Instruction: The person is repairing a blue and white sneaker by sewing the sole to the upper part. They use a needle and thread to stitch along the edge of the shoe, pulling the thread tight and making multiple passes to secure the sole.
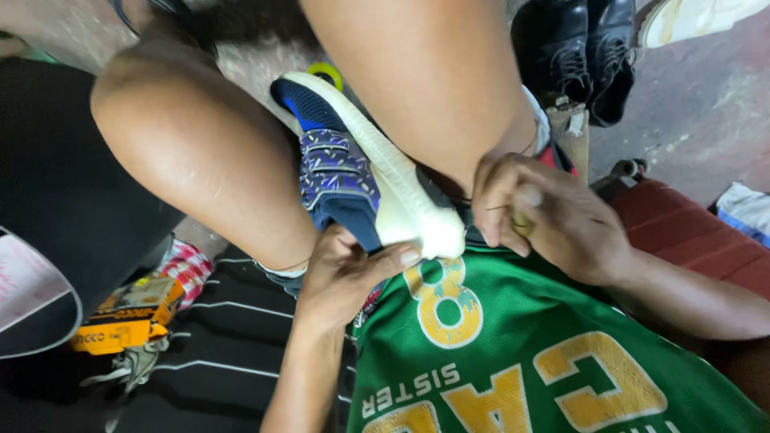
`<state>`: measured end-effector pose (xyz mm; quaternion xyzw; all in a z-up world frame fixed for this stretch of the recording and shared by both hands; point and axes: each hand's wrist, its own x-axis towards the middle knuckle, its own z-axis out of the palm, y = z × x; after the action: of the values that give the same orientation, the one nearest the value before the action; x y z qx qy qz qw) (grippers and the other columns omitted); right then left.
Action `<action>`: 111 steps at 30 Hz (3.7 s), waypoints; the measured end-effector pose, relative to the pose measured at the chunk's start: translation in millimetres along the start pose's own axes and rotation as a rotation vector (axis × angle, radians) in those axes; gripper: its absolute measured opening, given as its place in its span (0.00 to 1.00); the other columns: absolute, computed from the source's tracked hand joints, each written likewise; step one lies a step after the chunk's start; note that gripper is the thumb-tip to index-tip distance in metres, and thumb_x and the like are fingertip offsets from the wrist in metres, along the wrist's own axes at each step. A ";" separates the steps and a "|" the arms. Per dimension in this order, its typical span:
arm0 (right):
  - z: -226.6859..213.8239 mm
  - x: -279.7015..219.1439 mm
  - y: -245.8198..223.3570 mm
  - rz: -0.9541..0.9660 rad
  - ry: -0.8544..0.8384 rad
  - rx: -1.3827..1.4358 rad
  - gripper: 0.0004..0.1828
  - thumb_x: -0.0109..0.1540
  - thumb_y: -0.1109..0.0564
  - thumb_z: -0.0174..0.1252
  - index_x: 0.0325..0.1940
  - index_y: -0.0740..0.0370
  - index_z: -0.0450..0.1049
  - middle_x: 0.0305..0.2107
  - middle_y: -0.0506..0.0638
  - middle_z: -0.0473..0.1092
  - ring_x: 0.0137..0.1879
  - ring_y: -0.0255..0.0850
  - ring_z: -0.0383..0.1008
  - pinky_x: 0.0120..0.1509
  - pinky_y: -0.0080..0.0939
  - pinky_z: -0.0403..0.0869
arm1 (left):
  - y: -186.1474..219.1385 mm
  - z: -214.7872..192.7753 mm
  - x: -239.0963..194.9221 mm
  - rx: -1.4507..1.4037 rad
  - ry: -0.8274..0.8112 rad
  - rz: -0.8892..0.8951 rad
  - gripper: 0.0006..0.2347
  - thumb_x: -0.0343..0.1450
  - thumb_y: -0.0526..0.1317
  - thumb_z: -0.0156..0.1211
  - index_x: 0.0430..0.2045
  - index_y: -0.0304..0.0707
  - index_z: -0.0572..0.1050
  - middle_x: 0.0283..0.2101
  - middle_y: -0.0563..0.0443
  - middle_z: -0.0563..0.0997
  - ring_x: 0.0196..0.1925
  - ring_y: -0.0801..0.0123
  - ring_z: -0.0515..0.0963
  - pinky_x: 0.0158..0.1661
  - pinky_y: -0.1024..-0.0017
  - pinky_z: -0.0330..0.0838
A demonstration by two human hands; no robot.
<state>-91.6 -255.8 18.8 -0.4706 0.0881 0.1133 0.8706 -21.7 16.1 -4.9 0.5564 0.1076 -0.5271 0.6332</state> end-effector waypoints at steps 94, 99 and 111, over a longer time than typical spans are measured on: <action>6.2 18.1 -23.9 -0.094 -0.185 -1.362 0.07 0.59 0.62 0.64 0.40 0.62 0.75 0.22 0.53 0.76 0.24 0.43 0.77 0.26 0.42 0.74 | 38.0 -1.7 34.8 0.749 -0.091 0.531 0.18 0.66 0.46 0.74 0.42 0.33 0.79 0.45 0.40 0.84 0.48 0.48 0.83 0.51 0.57 0.74; 9.2 23.6 -23.5 -0.063 -0.176 -1.307 0.07 0.59 0.64 0.63 0.40 0.61 0.75 0.28 0.54 0.78 0.27 0.44 0.79 0.29 0.42 0.75 | 35.0 -3.0 36.2 0.786 -0.067 0.449 0.20 0.63 0.48 0.76 0.38 0.31 0.76 0.40 0.38 0.82 0.44 0.46 0.81 0.48 0.57 0.73; 18.8 34.9 -14.1 -0.125 -0.177 -1.291 0.04 0.62 0.64 0.61 0.37 0.61 0.72 0.25 0.53 0.75 0.27 0.47 0.78 0.29 0.44 0.74 | 31.7 -5.8 33.7 0.779 -0.037 0.541 0.20 0.66 0.47 0.75 0.44 0.33 0.77 0.46 0.39 0.82 0.50 0.45 0.80 0.52 0.57 0.72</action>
<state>-53.3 -243.5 31.2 -0.8918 -0.0972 0.1310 0.4220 20.0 -3.1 -12.6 0.7510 -0.2581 -0.3543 0.4938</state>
